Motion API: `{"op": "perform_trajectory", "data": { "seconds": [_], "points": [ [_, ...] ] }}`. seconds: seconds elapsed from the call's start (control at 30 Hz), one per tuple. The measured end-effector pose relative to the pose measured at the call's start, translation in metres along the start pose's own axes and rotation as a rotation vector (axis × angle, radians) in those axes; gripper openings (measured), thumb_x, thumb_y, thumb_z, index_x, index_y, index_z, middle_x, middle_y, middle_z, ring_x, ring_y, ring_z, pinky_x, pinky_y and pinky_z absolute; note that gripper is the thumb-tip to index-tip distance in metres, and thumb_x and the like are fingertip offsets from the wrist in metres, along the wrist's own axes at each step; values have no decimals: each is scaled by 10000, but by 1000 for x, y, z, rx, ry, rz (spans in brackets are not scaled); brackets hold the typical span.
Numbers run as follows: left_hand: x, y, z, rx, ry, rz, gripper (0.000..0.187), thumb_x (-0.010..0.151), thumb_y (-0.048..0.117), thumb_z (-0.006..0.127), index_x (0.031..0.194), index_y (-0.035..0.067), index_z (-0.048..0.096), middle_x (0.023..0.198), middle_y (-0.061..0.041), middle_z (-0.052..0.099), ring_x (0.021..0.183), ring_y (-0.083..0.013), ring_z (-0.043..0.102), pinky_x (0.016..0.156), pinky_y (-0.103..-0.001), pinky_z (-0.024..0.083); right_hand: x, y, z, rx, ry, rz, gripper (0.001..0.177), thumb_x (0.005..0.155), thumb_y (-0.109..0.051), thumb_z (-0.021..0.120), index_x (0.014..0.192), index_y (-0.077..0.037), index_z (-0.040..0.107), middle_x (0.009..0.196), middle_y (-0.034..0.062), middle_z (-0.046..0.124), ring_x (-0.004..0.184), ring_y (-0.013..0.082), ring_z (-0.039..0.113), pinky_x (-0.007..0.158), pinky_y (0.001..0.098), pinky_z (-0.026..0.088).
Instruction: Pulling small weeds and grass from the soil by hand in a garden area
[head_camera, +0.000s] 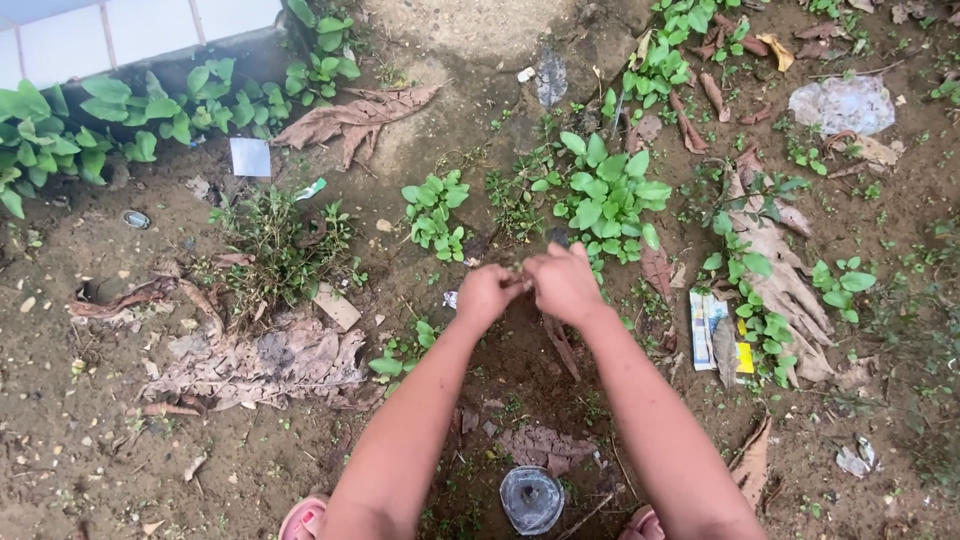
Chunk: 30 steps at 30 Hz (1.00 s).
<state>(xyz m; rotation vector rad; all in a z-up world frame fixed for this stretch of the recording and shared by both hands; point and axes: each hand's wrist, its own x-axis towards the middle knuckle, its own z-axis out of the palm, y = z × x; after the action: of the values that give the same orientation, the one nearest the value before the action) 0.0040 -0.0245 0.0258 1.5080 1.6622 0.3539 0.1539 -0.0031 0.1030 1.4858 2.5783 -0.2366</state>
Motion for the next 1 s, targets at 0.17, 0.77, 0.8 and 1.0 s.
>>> {"op": "perform_trajectory", "data": {
  "seconds": [0.17,0.77,0.8,1.0],
  "points": [
    [14,26,-25,-112,69,11,229,767,404,719,931,246,729,915,24,708,993,-241,656,869,-412,542,3,-2,-77,125,149,-14,124,839,-172,619,918,-248,676,938,-76,675,929,147,541,804,329,360],
    [-28,13,-133,-356,489,-31,181,814,360,712,925,217,727,781,-56,664,833,-255,654,775,-375,522,52,-84,-32,1422,71,346,327,917,-165,569,1240,-169,619,1163,60,667,906,116,592,676,178,452],
    [-36,10,-144,-357,535,-37,200,820,346,707,941,188,726,811,-90,664,847,-295,651,781,-399,521,59,-99,-32,1434,43,290,364,927,-155,567,1290,-175,587,1243,72,633,971,135,573,729,203,466],
    [-66,-55,-205,-255,797,-140,102,858,305,664,908,233,715,898,-58,670,910,-311,633,820,-426,513,85,-176,-48,1405,-42,52,437,920,-133,578,1334,-273,567,1304,49,597,1004,126,574,762,234,487]
  ]
}}
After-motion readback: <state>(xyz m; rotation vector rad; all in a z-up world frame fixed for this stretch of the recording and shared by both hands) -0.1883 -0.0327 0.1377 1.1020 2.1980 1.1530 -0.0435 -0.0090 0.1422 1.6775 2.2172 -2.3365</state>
